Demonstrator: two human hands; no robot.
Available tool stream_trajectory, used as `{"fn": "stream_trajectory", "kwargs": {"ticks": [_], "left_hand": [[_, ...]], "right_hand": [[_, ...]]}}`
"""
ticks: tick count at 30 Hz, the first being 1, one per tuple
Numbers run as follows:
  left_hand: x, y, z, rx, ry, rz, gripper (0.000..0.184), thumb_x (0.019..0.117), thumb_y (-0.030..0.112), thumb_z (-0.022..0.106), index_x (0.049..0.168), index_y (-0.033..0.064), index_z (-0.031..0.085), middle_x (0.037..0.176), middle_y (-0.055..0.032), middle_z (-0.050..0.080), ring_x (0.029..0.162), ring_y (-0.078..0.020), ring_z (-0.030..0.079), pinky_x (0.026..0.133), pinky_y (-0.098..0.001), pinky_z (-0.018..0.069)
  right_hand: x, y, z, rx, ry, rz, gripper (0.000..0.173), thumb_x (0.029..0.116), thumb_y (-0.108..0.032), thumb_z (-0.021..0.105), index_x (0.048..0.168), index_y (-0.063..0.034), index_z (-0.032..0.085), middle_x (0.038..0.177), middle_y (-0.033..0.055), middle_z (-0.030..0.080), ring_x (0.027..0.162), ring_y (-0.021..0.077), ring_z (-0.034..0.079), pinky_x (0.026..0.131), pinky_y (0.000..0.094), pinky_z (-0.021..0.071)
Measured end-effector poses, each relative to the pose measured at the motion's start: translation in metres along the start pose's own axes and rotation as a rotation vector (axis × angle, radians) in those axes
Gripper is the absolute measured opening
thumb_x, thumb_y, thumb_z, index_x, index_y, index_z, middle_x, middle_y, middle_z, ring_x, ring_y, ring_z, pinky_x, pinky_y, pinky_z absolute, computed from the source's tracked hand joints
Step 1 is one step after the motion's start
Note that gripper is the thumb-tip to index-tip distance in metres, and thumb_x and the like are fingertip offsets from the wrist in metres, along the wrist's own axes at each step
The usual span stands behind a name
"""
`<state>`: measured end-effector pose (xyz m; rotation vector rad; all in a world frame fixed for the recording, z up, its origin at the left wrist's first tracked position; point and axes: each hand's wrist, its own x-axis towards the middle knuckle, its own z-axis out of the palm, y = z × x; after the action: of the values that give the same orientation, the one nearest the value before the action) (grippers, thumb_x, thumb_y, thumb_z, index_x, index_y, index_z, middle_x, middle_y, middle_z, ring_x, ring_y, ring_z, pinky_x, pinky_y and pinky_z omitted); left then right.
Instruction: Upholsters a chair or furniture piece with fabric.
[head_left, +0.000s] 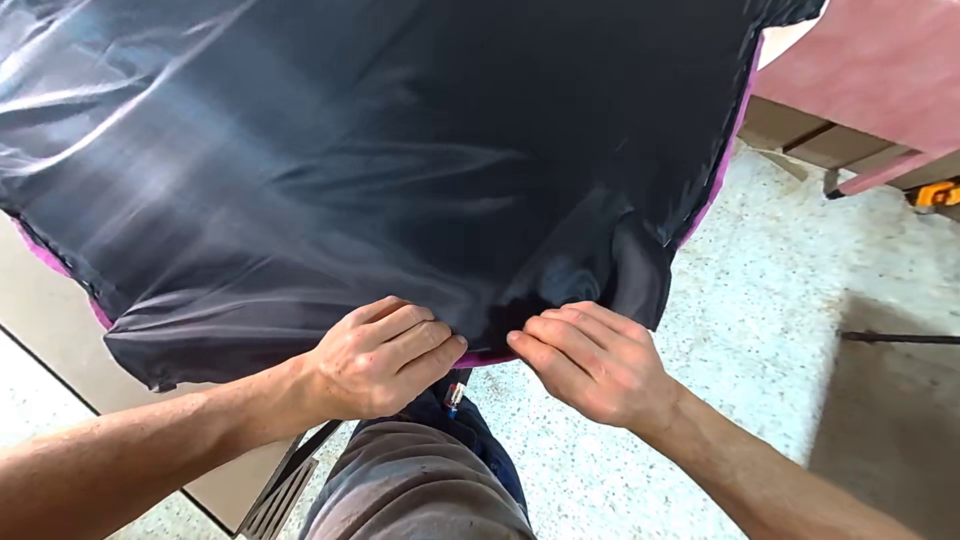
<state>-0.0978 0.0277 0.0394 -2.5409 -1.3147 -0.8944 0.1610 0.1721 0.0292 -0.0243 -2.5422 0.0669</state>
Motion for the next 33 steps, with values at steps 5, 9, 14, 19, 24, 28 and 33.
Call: {"fn": "stream_trajectory", "kwargs": {"ticks": [5,9,14,19,24,28,33], "left_hand": [[-0.001,-0.002,-0.001,0.053,-0.066,0.077,0.019,0.1001,0.006,0.057,0.109,0.0037,0.074,0.098,-0.0097,0.074,0.092,-0.0239,0.069,0.083,-0.0383,0.0564],[-0.004,-0.003,0.005,0.047,-0.087,0.100,0.020,0.1009,0.007,0.056,0.110,0.0035,0.073,0.098,-0.0097,0.074,0.092,-0.0242,0.070,0.084,-0.0384,0.0568],[-0.002,-0.003,0.006,0.040,-0.082,0.089,0.018,0.1007,0.006,0.057,0.109,0.0038,0.073,0.096,-0.0091,0.074,0.092,-0.0237,0.070,0.083,-0.0383,0.0572],[-0.003,-0.004,0.008,0.037,-0.150,0.123,0.020,0.1012,0.007,0.056,0.109,0.0048,0.074,0.098,-0.0078,0.073,0.093,-0.0231,0.068,0.084,-0.0380,0.0551],[0.004,-0.008,0.008,0.005,-0.223,0.168,0.021,0.1021,0.007,0.054,0.105,0.0059,0.074,0.095,-0.0057,0.073,0.091,-0.0216,0.066,0.083,-0.0370,0.0529],[0.016,-0.014,0.002,-0.009,-0.367,0.200,0.024,0.1032,0.011,0.052,0.106,0.0085,0.075,0.109,-0.0031,0.073,0.105,-0.0217,0.065,0.091,-0.0393,0.0506],[0.049,-0.030,-0.012,-0.141,-0.686,0.199,0.027,0.0859,0.028,0.058,0.098,0.0184,0.080,0.134,0.0073,0.069,0.138,-0.0235,0.051,0.108,-0.0487,0.0404]], "right_hand": [[-0.009,0.010,-0.008,0.007,-0.057,-0.116,0.024,0.1016,-0.005,0.051,0.110,-0.0053,0.074,0.105,0.0090,0.076,0.097,0.0238,0.069,0.088,0.0383,0.0546],[-0.007,0.008,-0.006,0.002,-0.096,-0.068,0.024,0.1012,-0.005,0.051,0.114,-0.0029,0.071,0.099,0.0110,0.072,0.089,0.0238,0.069,0.084,0.0369,0.0574],[-0.002,0.009,-0.007,-0.039,-0.122,-0.071,0.025,0.1007,-0.010,0.055,0.117,-0.0038,0.072,0.096,0.0093,0.070,0.089,0.0244,0.066,0.082,0.0380,0.0537],[-0.008,0.010,-0.006,-0.020,-0.152,-0.151,0.028,0.1022,-0.004,0.049,0.117,-0.0053,0.074,0.110,0.0073,0.075,0.101,0.0226,0.067,0.088,0.0380,0.0511],[0.001,0.010,-0.011,-0.002,-0.243,-0.182,0.027,0.1021,-0.004,0.049,0.112,-0.0042,0.074,0.108,0.0062,0.073,0.099,0.0224,0.065,0.085,0.0377,0.0511],[0.008,0.008,-0.014,0.004,-0.304,-0.169,0.027,0.1033,-0.006,0.048,0.107,-0.0050,0.074,0.104,0.0050,0.073,0.100,0.0226,0.066,0.085,0.0383,0.0525],[0.011,0.004,-0.016,-0.002,-0.363,-0.114,0.027,0.1020,-0.005,0.046,0.102,-0.0053,0.073,0.098,0.0057,0.070,0.094,0.0239,0.066,0.083,0.0410,0.0520]]}}
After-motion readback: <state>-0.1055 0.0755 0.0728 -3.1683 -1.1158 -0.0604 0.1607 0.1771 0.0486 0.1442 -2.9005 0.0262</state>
